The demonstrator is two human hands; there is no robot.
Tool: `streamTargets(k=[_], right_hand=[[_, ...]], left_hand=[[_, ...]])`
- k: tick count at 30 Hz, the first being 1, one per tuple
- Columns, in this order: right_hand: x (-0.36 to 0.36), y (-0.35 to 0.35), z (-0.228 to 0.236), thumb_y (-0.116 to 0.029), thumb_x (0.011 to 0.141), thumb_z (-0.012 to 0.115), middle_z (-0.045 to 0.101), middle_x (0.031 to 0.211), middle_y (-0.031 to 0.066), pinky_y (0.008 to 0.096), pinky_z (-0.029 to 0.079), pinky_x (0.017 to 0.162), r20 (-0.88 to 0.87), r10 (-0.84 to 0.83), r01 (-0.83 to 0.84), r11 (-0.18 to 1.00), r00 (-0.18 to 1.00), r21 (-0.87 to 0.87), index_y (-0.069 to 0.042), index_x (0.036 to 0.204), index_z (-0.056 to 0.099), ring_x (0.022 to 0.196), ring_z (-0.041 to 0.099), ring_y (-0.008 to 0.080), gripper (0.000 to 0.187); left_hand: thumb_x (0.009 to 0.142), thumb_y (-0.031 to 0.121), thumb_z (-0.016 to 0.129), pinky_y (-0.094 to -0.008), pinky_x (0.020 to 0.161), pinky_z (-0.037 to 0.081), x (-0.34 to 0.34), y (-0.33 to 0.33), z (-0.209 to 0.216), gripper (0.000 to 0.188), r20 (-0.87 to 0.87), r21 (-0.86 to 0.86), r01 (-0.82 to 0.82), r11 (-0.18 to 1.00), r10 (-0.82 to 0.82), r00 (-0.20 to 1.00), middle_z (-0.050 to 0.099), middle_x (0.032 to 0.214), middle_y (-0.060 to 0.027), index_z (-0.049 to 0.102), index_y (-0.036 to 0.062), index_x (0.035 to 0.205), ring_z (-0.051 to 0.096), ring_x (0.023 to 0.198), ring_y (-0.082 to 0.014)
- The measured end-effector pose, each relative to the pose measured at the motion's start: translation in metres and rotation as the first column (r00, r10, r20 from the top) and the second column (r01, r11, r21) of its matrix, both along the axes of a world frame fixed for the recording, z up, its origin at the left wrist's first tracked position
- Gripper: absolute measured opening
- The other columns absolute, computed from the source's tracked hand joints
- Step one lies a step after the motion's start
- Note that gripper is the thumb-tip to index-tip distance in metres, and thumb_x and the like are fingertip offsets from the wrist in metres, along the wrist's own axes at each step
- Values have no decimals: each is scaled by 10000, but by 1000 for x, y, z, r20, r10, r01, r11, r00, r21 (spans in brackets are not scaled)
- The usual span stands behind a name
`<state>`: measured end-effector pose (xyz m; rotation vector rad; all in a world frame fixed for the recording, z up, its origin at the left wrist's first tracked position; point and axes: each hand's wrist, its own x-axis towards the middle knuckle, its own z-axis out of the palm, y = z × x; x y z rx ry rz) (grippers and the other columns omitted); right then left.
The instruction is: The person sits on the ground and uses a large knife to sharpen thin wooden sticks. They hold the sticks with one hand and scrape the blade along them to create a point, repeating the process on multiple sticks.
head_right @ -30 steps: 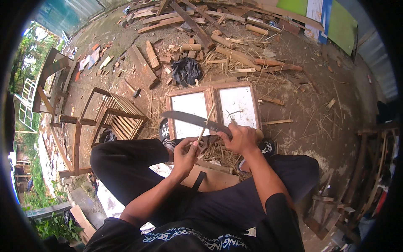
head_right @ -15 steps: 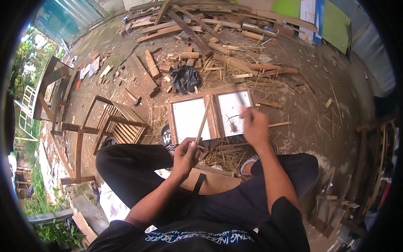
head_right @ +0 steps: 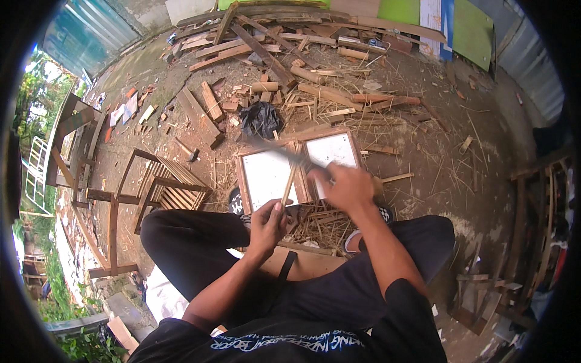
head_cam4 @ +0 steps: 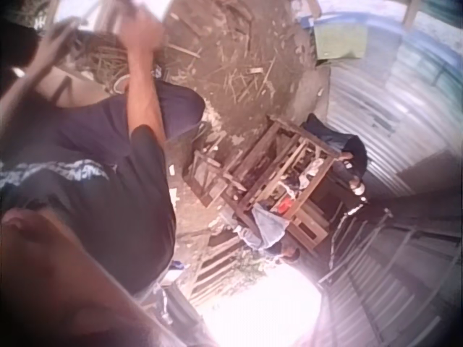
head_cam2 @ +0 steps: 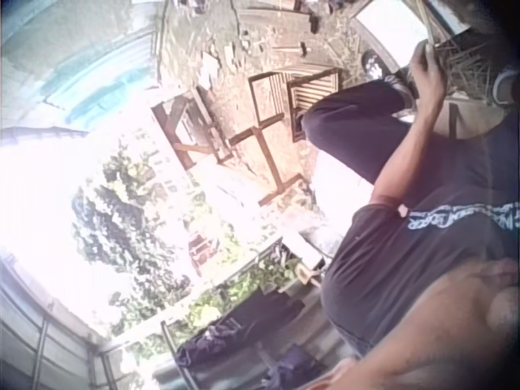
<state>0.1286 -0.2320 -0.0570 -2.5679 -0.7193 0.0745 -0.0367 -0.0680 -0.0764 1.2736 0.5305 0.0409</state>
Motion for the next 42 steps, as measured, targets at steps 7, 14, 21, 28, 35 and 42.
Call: streamTargets(k=[7, 14, 21, 28, 35, 42], right_hand=[[86, -58, -12, -476, 1073, 551, 662, 709, 237, 479, 492, 619, -87, -498, 484, 763, 863, 430, 44, 906, 744, 648, 676, 381, 579], [-12, -8, 29, -213, 1005, 701, 705, 944, 131, 369, 539, 653, -267, 131, 22, 864, 955, 504, -192, 1593, 433, 676, 679, 224, 646], [-46, 2, 9, -196, 940, 758, 711, 1012, 136, 416, 567, 645, 51, 479, -459, 799, 876, 387, -139, 1383, 614, 719, 698, 339, 469], [-47, -1, 4, -232, 930, 765, 752, 1046, 102, 430, 586, 647, -24, 488, -444, 813, 873, 376, -157, 1144, 759, 783, 732, 347, 226], [-41, 5, -8, -234, 915, 782, 760, 961, 89, 432, 579, 616, 31, 448, -412, 790, 893, 455, -182, 1148, 771, 730, 717, 372, 239], [74, -51, -29, -116, 1025, 666, 738, 950, 96, 314, 531, 764, -62, -328, 301, 756, 943, 581, 5, 1109, 709, 868, 674, 136, 154]], left_hand=[[1145, 321, 457, -226, 486, 314, -10, 7, 16, 394, 39, -149, 106, 983, -102, 994, 449, 659, 32, 641, 11, 1303, 379, 524, -59], [1148, 302, 447, -225, 429, 311, 4, 14, 16, 359, -17, -229, 81, 970, -87, 996, 533, 695, -3, 601, 53, 1356, 399, 463, -61], [1113, 213, 489, -246, 391, 294, 5, 8, -10, 195, 2, -233, -90, 968, 93, 996, 610, 688, -45, 534, 36, 1182, 428, 433, -74], [1068, 123, 517, -245, 486, 361, 0, 8, -1, 176, -13, 40, -94, 995, 94, 995, 596, 685, -2, 612, 22, 959, 501, 542, -59], [1085, 128, 533, -248, 512, 369, -2, 7, 9, 162, 36, 98, -156, 983, 153, 988, 574, 681, 2, 583, 5, 993, 505, 581, -57], [1117, 137, 525, -234, 535, 349, -34, 3, 21, 179, 150, 80, -88, 993, 76, 986, 512, 718, 20, 547, 21, 983, 439, 597, -42]])
